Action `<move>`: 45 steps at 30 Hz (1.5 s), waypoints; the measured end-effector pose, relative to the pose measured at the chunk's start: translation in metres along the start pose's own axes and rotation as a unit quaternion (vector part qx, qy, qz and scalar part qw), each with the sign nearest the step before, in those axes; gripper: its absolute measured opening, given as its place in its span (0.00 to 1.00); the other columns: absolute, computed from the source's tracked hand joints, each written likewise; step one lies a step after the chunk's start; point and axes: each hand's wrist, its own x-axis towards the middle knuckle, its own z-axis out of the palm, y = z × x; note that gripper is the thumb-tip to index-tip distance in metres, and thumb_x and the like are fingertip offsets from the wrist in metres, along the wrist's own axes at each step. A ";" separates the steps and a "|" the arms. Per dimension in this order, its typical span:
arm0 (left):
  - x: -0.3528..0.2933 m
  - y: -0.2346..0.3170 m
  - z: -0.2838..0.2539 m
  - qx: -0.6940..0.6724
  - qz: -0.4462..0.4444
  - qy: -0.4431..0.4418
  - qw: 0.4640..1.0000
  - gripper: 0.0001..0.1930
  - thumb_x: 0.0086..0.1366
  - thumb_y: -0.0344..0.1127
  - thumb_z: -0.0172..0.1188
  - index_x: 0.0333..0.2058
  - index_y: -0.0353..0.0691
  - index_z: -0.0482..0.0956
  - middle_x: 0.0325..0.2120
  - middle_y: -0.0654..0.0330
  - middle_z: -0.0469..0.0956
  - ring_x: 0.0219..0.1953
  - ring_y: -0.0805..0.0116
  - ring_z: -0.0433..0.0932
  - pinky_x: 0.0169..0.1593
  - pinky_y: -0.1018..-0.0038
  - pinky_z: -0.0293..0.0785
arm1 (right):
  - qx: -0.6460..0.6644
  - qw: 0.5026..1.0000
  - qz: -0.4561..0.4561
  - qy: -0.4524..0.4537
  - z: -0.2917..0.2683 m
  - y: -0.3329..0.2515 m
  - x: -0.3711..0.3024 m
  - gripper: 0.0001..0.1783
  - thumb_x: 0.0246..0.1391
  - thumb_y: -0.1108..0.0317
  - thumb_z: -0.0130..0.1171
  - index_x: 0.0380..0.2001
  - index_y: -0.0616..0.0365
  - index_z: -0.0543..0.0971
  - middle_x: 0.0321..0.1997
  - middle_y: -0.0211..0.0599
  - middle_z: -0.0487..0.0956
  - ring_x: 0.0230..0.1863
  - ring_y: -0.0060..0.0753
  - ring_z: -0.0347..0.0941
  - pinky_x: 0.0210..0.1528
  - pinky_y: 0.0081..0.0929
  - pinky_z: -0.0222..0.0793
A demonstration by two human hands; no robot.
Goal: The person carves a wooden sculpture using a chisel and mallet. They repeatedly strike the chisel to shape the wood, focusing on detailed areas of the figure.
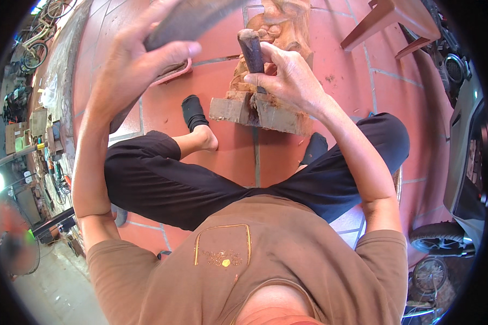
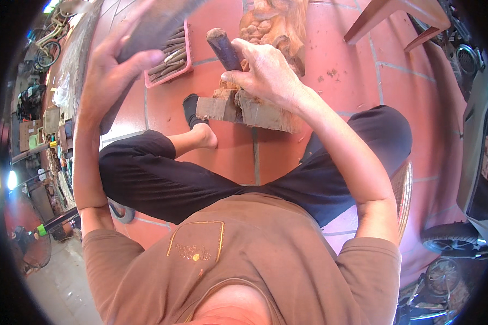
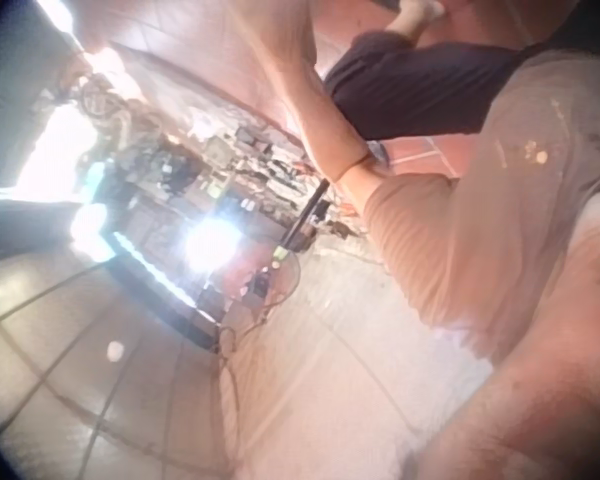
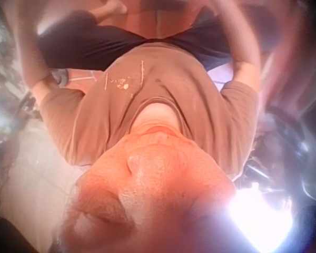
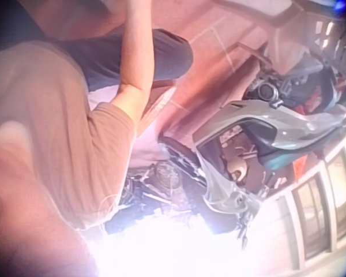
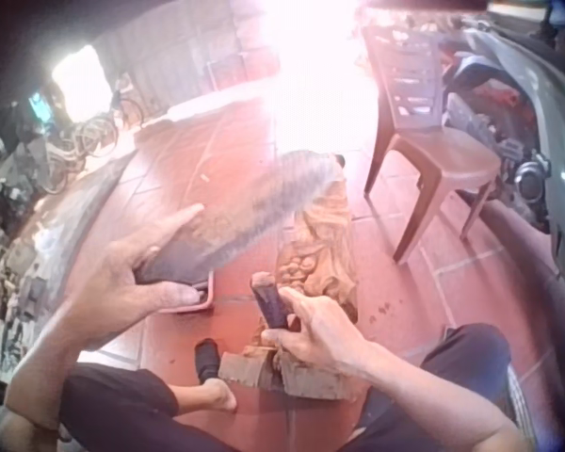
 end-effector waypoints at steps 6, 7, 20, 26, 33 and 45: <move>-0.001 0.009 0.004 0.052 -0.010 -0.063 0.997 0.39 0.59 0.25 0.68 0.69 0.40 0.64 0.56 0.55 0.76 0.55 0.69 0.74 0.62 0.71 0.67 | -0.014 1.000 -0.011 0.020 0.001 -0.005 -0.004 0.20 0.50 0.62 0.70 0.41 0.62 0.75 0.31 0.51 0.81 0.35 0.53 0.81 0.39 0.43 0.75; -0.003 -0.003 0.009 0.074 -0.007 -0.105 0.992 0.38 0.59 0.25 0.67 0.69 0.45 0.66 0.51 0.58 0.80 0.51 0.72 0.76 0.60 0.72 0.69 | -0.014 0.999 -0.017 0.031 0.002 -0.005 -0.005 0.21 0.50 0.62 0.70 0.41 0.62 0.75 0.31 0.51 0.81 0.34 0.53 0.81 0.39 0.43 0.75; 0.000 0.012 0.002 -0.110 -0.030 -0.038 0.993 0.41 0.57 0.24 0.70 0.68 0.29 0.61 0.63 0.48 0.69 0.62 0.64 0.70 0.65 0.70 0.65 | 0.169 0.979 0.076 0.086 -0.030 0.008 -0.021 0.20 0.53 0.67 0.71 0.47 0.60 0.79 0.37 0.32 0.83 0.36 0.22 0.76 0.43 0.27 0.75; 0.003 0.014 0.003 -0.064 0.018 -0.051 0.996 0.41 0.57 0.24 0.70 0.68 0.30 0.61 0.64 0.47 0.68 0.64 0.63 0.69 0.67 0.69 0.65 | 0.170 0.982 0.064 0.056 -0.014 0.018 -0.026 0.16 0.54 0.68 0.71 0.43 0.61 0.78 0.36 0.32 0.82 0.35 0.23 0.76 0.42 0.28 0.75; 0.001 0.034 0.007 -0.050 0.039 -0.037 0.997 0.42 0.56 0.23 0.70 0.68 0.31 0.61 0.65 0.47 0.67 0.65 0.63 0.68 0.67 0.69 0.64 | 0.117 0.990 0.074 0.035 -0.013 0.008 -0.024 0.16 0.55 0.69 0.70 0.43 0.62 0.77 0.35 0.34 0.83 0.37 0.24 0.79 0.44 0.30 0.76; 0.012 0.034 0.012 0.153 -0.039 -0.172 0.972 0.44 0.55 0.30 0.72 0.69 0.34 0.60 0.59 0.45 0.75 0.64 0.56 0.71 0.66 0.66 0.66 | 0.089 0.994 0.064 0.008 -0.016 0.000 -0.025 0.18 0.55 0.70 0.70 0.47 0.63 0.78 0.38 0.34 0.84 0.39 0.22 0.80 0.45 0.29 0.78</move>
